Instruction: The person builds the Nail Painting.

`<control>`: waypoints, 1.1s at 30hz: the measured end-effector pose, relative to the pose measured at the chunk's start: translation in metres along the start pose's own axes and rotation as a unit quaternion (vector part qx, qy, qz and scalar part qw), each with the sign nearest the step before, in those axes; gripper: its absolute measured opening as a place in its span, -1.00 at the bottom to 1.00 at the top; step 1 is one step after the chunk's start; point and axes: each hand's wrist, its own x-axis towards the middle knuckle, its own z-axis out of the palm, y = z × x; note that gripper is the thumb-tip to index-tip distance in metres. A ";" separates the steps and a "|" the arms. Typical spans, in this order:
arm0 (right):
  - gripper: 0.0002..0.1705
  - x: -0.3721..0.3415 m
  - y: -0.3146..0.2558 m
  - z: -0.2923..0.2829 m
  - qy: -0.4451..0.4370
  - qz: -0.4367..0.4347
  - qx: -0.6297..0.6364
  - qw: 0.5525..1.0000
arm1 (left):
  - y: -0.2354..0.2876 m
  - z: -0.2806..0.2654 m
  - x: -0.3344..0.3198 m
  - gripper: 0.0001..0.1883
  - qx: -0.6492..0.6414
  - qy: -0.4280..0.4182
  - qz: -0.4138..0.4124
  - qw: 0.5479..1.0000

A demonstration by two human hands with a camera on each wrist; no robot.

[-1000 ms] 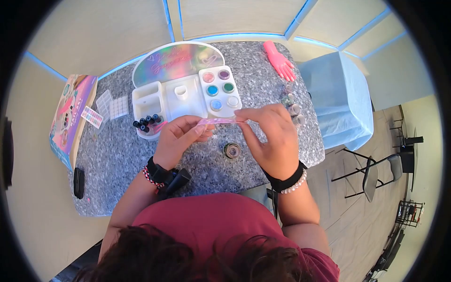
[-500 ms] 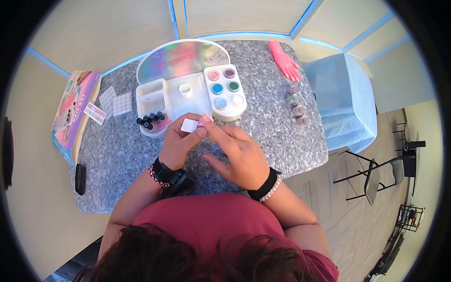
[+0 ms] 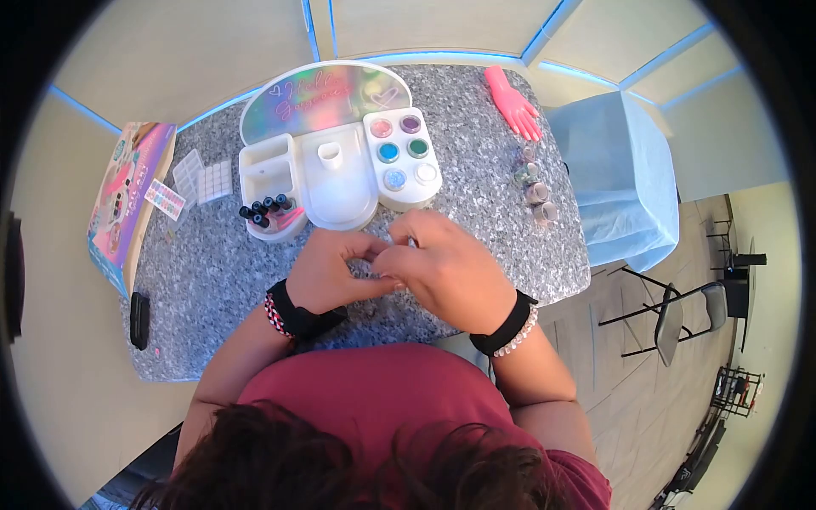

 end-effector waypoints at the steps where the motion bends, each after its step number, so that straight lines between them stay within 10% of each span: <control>1: -0.62 -0.002 0.003 0.000 0.010 0.002 0.004 1.000 | -0.002 0.002 0.000 -0.63 0.000 0.000 -0.001 1.000; 12: -0.63 -0.008 -0.004 -0.007 0.115 0.004 -0.006 0.993 | -0.017 0.011 0.003 -0.69 -0.349 0.073 -0.086 0.930; 33: -0.80 -0.047 0.005 0.008 0.014 0.253 0.031 0.967 | -0.025 0.023 0.005 -0.38 -0.196 0.033 -0.039 0.979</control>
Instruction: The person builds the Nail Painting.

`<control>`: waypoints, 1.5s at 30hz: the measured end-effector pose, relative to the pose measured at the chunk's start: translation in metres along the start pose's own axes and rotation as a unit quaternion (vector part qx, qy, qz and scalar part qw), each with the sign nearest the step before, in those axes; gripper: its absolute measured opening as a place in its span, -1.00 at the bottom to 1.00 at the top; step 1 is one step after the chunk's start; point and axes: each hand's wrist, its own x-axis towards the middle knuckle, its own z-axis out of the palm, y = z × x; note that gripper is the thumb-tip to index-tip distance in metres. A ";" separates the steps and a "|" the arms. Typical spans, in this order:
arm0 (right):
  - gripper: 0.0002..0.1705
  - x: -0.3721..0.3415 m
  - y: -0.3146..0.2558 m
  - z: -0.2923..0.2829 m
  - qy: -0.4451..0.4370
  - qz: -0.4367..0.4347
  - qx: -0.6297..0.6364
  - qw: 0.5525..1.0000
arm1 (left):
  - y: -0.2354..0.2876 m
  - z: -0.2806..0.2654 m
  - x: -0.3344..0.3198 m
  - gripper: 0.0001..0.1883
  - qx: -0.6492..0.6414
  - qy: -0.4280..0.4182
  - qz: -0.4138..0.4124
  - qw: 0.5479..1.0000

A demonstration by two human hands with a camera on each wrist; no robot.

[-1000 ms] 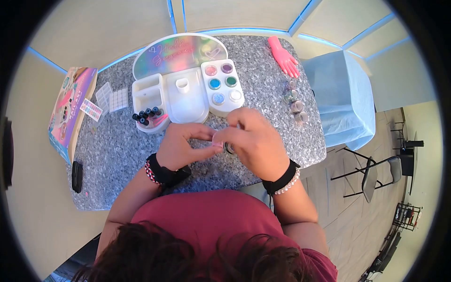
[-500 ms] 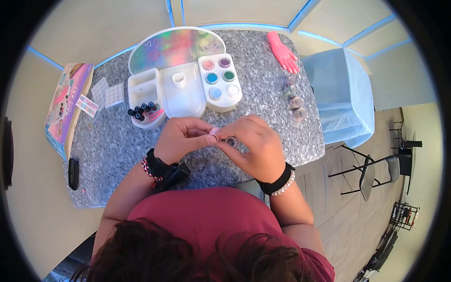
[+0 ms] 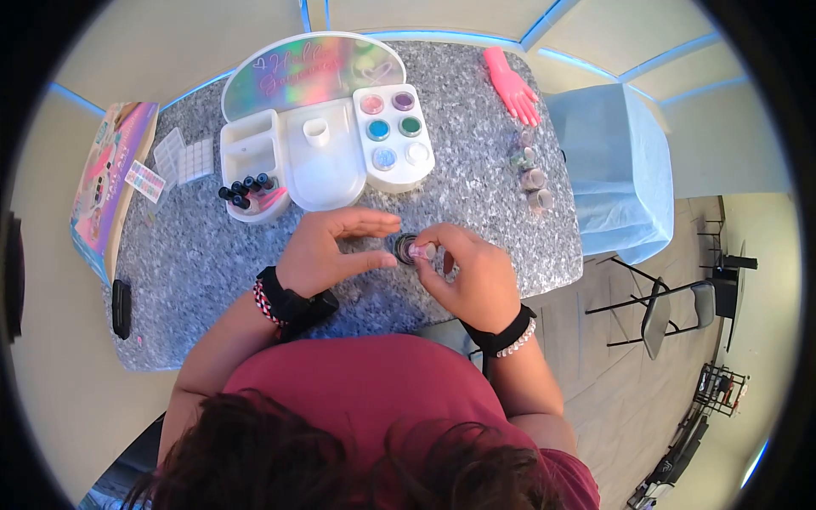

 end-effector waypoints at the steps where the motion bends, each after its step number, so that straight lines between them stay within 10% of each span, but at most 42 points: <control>1: -0.82 -0.001 0.001 0.001 0.005 -0.006 -0.004 1.000 | -0.001 0.000 0.000 -0.38 -0.001 0.000 -0.001 1.000; 31: -0.37 0.004 0.016 0.016 -0.007 -0.071 -0.051 0.996 | 0.006 -0.004 0.000 -0.73 0.086 0.006 -0.036 0.996; 45: -0.27 0.011 -0.013 0.017 0.050 -0.129 -0.039 0.990 | 0.010 0.003 -0.002 -0.34 -0.049 0.013 -0.086 0.995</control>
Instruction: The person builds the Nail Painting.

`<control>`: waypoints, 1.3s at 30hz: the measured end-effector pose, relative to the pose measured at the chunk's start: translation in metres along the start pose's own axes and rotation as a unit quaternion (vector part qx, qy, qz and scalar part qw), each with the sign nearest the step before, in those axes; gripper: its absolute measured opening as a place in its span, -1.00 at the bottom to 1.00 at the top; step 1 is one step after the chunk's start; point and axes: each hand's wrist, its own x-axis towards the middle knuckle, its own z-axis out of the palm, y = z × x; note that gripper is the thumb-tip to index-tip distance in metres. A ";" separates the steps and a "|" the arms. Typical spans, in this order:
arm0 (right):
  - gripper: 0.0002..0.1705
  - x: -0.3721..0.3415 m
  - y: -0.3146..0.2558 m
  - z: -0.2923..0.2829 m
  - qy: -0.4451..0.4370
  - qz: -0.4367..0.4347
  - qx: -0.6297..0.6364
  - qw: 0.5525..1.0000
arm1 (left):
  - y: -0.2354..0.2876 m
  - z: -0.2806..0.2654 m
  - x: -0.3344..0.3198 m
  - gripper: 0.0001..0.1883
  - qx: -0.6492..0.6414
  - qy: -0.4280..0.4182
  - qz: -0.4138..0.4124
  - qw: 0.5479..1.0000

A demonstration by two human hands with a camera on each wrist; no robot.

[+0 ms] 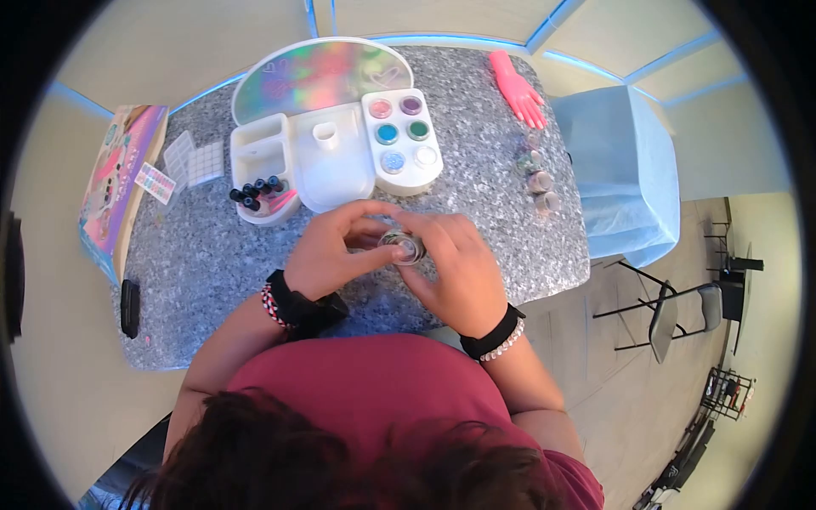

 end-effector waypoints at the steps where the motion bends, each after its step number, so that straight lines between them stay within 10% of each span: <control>1: -0.28 0.002 -0.001 0.002 0.009 -0.015 -0.007 1.000 | 0.001 0.000 0.000 -0.34 0.006 0.005 0.000 1.000; 10: -0.14 0.004 -0.001 0.000 0.024 0.001 0.044 0.999 | 0.023 -0.017 -0.009 -0.31 -0.004 0.042 0.012 0.999; 13: -0.12 -0.001 0.007 -0.008 0.039 0.004 0.053 0.998 | 0.052 -0.049 -0.025 -0.47 0.182 0.220 0.208 0.935; 16: -0.15 -0.006 0.016 -0.013 0.046 0.013 0.048 0.998 | 0.072 -0.101 -0.035 -0.54 0.217 0.320 0.215 0.897; 24: -0.36 -0.011 0.030 -0.029 0.049 0.002 0.027 0.998 | 0.036 -0.187 -0.026 -0.59 0.397 0.253 0.237 0.850; 28: -0.41 -0.013 0.048 -0.060 0.089 0.035 -0.051 0.994 | 0.028 -0.198 -0.016 -0.56 0.605 0.168 0.287 0.724; 39: -0.29 -0.045 0.152 -0.087 0.130 0.306 -0.178 0.926 | 0.051 -0.209 -0.025 -0.76 0.523 0.190 0.270 0.786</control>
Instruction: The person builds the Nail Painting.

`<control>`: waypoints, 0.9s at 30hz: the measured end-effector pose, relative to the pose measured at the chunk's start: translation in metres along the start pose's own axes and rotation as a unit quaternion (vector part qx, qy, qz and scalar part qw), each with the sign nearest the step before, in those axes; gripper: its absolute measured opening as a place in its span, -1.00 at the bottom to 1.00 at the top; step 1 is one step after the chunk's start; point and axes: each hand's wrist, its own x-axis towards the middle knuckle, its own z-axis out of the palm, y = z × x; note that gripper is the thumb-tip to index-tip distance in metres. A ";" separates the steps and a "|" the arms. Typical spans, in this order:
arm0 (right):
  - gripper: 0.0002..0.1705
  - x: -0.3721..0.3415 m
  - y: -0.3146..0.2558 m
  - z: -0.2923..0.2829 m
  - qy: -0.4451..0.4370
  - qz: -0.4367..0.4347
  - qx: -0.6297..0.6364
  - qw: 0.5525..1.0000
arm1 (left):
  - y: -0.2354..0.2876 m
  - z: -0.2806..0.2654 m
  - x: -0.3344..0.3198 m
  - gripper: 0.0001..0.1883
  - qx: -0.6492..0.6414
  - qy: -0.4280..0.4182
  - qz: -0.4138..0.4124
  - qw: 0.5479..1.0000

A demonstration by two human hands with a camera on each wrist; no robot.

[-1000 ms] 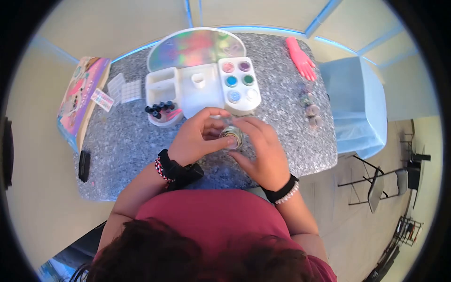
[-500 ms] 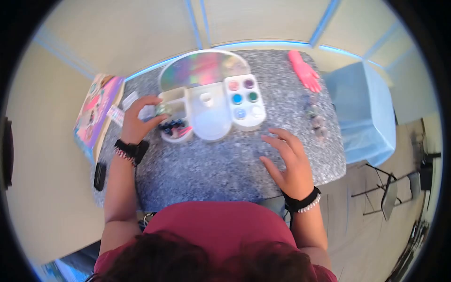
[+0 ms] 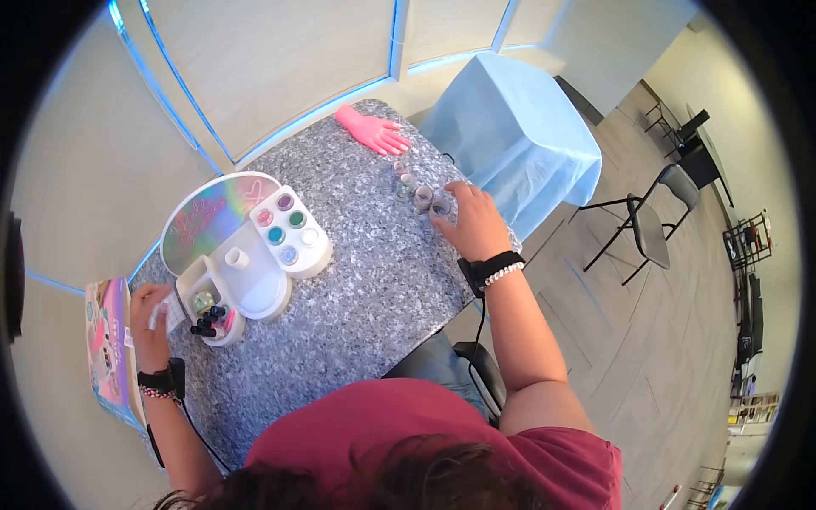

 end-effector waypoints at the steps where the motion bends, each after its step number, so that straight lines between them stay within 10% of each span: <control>1: -0.28 0.000 0.001 0.002 -0.008 0.015 0.009 1.000 | -0.003 -0.003 0.000 -0.74 -0.047 0.067 -0.030 0.996; 5: -0.26 0.006 -0.006 0.004 0.010 -0.022 0.016 1.000 | 0.020 -0.009 0.000 -0.72 -0.159 0.191 -0.087 0.965; 11: -0.35 0.022 -0.028 -0.012 -0.103 0.088 -0.034 0.990 | 0.123 0.020 0.000 -0.76 -0.252 0.115 -0.038 0.960; 15: -0.41 -0.011 -0.077 -0.024 0.033 -0.057 0.066 0.996 | 0.159 0.054 0.003 -0.78 -0.345 -0.018 -0.083 0.935; 20: -0.39 -0.058 -0.151 -0.008 -0.002 -0.216 0.204 0.955 | 0.197 0.103 0.016 -0.66 -0.421 -0.129 -0.133 0.888; 27: -0.30 -0.066 -0.166 0.019 -0.006 -0.238 0.301 0.923 | 0.184 0.127 0.007 -0.62 -0.415 -0.083 -0.166 0.891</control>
